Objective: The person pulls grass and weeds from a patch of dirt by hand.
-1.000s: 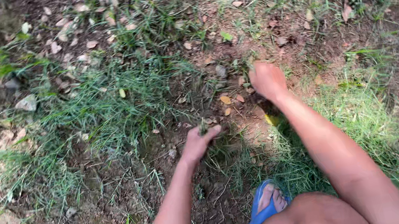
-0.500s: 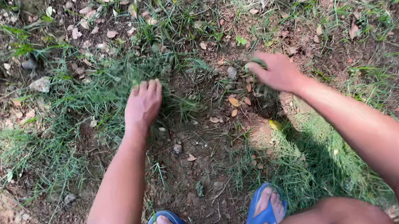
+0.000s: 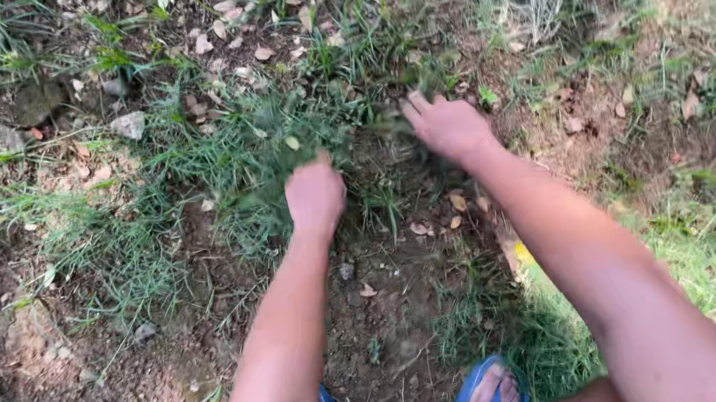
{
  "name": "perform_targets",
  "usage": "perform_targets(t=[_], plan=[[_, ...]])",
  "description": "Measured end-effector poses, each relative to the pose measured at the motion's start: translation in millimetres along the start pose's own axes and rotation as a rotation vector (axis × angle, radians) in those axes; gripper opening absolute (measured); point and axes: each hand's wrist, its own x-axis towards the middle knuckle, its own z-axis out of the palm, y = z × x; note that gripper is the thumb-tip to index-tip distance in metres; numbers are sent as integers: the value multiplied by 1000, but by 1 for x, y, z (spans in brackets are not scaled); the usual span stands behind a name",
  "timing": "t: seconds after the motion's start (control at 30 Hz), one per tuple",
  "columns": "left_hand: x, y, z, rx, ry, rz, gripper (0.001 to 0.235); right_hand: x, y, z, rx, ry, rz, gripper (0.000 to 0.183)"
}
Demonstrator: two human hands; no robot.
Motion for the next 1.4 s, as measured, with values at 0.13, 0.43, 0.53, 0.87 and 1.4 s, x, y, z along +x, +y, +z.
perform_targets(t=[0.13,0.43,0.53,0.87,1.4], plan=[[-1,4,-5,-214,-70,-121,36,12,-7,-16,77,-176,127,53],[-1,-9,-3,-420,5,-140,23,25,-8,51,383,-375,228,33],[-11,-19,-3,-593,-61,-68,27,2,-23,29,591,-341,373,38],[-27,10,-26,-680,-63,-101,28,-28,61,-53,1718,752,1340,23],[2,-4,9,-787,-350,-424,27,-72,82,-60,731,-346,1048,80]])
